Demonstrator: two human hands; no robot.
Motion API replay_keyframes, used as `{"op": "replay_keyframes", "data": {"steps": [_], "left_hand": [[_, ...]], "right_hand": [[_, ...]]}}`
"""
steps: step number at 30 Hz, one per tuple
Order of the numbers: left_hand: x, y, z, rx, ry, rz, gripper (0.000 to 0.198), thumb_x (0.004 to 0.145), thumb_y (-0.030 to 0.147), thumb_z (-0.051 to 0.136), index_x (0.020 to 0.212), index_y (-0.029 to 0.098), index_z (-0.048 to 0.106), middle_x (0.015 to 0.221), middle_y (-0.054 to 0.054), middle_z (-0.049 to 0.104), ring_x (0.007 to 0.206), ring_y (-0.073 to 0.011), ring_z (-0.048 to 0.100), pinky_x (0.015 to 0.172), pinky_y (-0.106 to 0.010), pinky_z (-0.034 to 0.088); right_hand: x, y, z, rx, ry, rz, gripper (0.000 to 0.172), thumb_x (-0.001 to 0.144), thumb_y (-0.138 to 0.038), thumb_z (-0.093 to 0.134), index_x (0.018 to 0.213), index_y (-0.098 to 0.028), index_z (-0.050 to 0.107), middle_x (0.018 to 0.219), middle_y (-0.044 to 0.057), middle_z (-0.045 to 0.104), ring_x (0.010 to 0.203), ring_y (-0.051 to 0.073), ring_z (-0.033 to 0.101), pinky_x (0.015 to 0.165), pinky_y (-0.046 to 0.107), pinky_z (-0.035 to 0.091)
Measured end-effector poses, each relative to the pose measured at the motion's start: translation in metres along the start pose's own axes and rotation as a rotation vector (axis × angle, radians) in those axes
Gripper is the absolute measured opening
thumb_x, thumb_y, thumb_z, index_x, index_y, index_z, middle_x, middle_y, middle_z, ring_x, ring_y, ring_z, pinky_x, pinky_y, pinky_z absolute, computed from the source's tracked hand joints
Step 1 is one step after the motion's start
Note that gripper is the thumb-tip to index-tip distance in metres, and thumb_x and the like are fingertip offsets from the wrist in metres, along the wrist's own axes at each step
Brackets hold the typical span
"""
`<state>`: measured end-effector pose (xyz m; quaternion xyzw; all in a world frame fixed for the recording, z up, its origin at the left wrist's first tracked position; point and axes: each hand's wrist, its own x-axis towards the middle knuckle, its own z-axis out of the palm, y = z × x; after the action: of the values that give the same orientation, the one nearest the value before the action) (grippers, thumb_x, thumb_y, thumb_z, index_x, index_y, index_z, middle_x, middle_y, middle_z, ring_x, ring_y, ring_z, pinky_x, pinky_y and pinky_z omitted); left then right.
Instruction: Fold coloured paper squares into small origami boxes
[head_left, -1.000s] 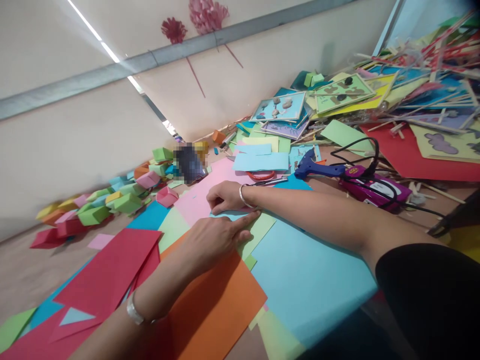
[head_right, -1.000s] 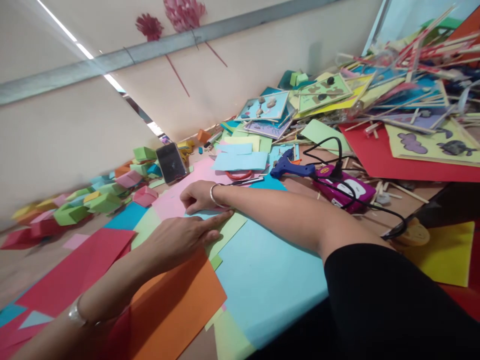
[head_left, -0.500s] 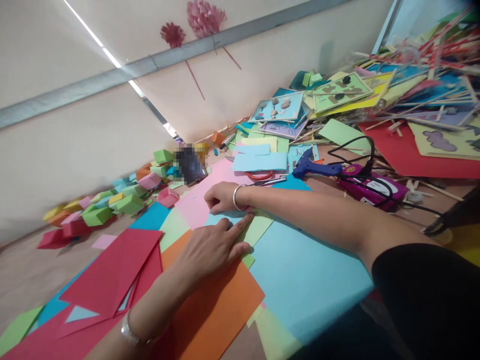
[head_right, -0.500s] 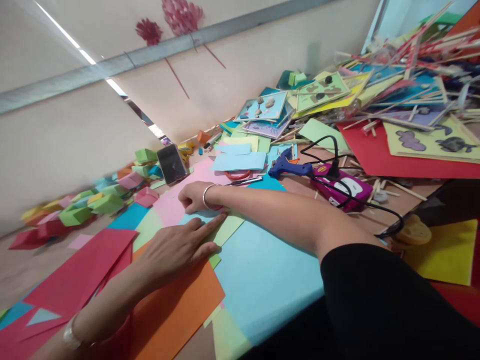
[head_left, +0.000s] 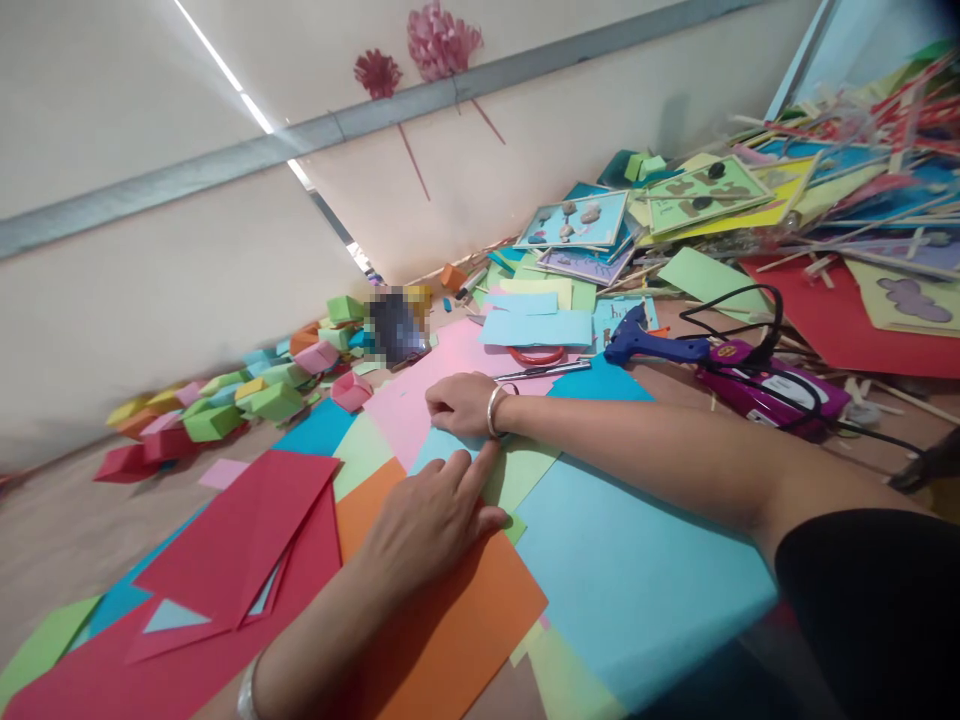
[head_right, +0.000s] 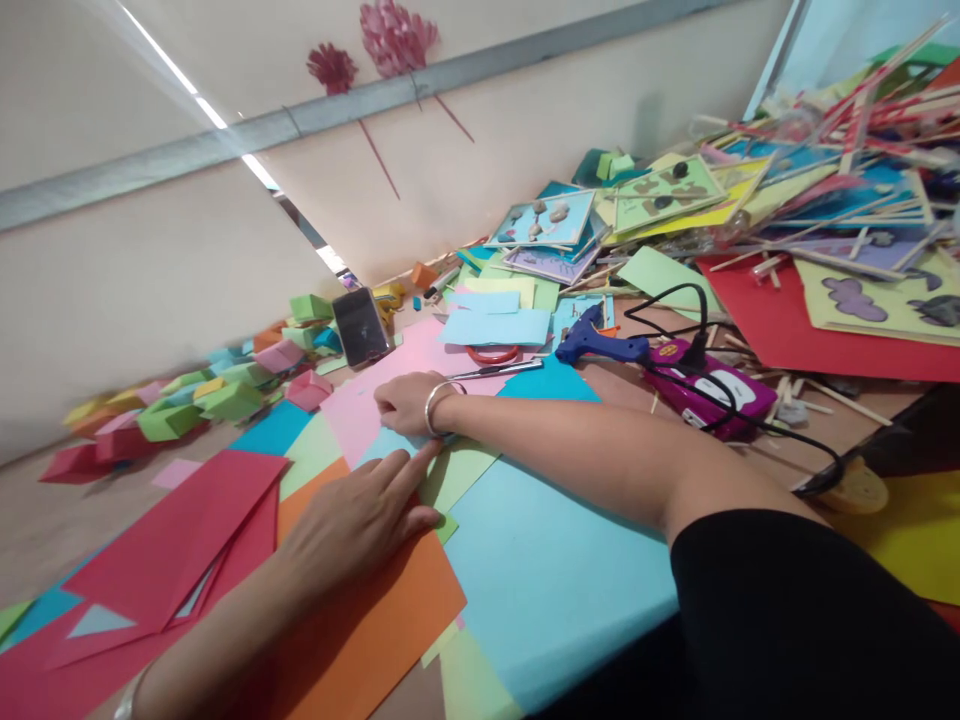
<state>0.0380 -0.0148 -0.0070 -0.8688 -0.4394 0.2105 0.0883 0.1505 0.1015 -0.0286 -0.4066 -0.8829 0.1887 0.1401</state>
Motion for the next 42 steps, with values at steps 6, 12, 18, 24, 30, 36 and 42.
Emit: {"op": "replay_keyframes", "data": {"steps": [6, 12, 18, 24, 30, 36, 42], "left_hand": [[-0.003, -0.007, -0.002, -0.012, -0.027, -0.007, 0.052, 0.099, 0.043, 0.048, 0.145, 0.019, 0.042, 0.094, -0.008, 0.065, 0.081, -0.0228, 0.065, 0.048, -0.029, 0.025], [-0.020, -0.011, 0.003, -0.079, -0.070, -0.053, 0.053, 0.098, 0.040, 0.046, 0.147, 0.020, 0.040, 0.092, -0.007, 0.065, 0.075, -0.0217, 0.064, 0.047, -0.029, 0.018], [-0.028, -0.013, 0.020, -0.088, 0.100, -0.089, 0.046, 0.099, 0.037, 0.041, 0.142, 0.020, 0.045, 0.083, -0.005, 0.062, 0.066, -0.0181, 0.057, 0.045, -0.029, 0.018], [-0.023, -0.004, 0.023, 0.029, 0.357, -0.007, 0.044, 0.097, 0.040, 0.046, 0.127, 0.011, 0.060, 0.081, -0.009, 0.060, 0.074, -0.0233, 0.056, 0.061, -0.033, 0.041], [-0.025, -0.010, 0.013, -0.006, 0.201, 0.039, 0.035, 0.097, 0.037, 0.046, 0.118, 0.018, 0.067, 0.092, -0.012, 0.067, 0.083, -0.0269, 0.060, 0.068, -0.038, 0.046], [-0.044, -0.029, -0.001, 0.029, -0.128, -0.120, 0.034, 0.098, 0.037, 0.047, 0.107, 0.017, 0.073, 0.078, -0.010, 0.071, 0.073, -0.0281, 0.069, 0.059, -0.035, 0.045], [-0.064, -0.031, 0.000, 0.012, -0.266, -0.190, 0.024, 0.088, 0.025, 0.057, 0.075, 0.027, 0.077, 0.064, -0.005, 0.070, 0.058, -0.0276, 0.069, 0.043, -0.027, 0.028]], "right_hand": [[-0.002, -0.002, 0.003, -0.020, 0.023, -0.011, 0.010, 0.091, -0.024, 0.057, 0.093, -0.020, 0.066, 0.111, 0.005, 0.071, 0.100, 0.020, 0.061, 0.074, 0.031, 0.035], [-0.003, -0.003, 0.007, -0.058, 0.043, -0.017, 0.009, 0.093, -0.023, 0.057, 0.093, -0.019, 0.065, 0.108, 0.005, 0.071, 0.098, 0.021, 0.060, 0.074, 0.032, 0.034], [-0.005, -0.006, 0.007, -0.140, 0.047, -0.037, 0.012, 0.096, -0.024, 0.054, 0.099, -0.019, 0.064, 0.111, 0.007, 0.069, 0.100, 0.022, 0.060, 0.075, 0.033, 0.036], [-0.004, -0.016, 0.003, -0.216, 0.002, 0.025, 0.022, 0.100, -0.032, 0.047, 0.104, -0.017, 0.063, 0.113, 0.012, 0.068, 0.103, 0.027, 0.061, 0.077, 0.037, 0.041], [-0.005, -0.019, 0.010, -0.301, 0.034, -0.037, 0.023, 0.101, -0.025, 0.043, 0.112, -0.015, 0.060, 0.114, 0.014, 0.067, 0.107, 0.028, 0.059, 0.078, 0.038, 0.044], [-0.004, -0.015, 0.014, -0.328, 0.059, -0.082, 0.020, 0.100, -0.021, 0.044, 0.111, -0.015, 0.059, 0.112, 0.014, 0.066, 0.104, 0.027, 0.059, 0.076, 0.037, 0.045], [-0.005, -0.015, 0.014, -0.285, 0.034, -0.067, 0.019, 0.100, -0.022, 0.045, 0.109, -0.014, 0.060, 0.111, 0.015, 0.066, 0.104, 0.028, 0.058, 0.077, 0.037, 0.043]]}}
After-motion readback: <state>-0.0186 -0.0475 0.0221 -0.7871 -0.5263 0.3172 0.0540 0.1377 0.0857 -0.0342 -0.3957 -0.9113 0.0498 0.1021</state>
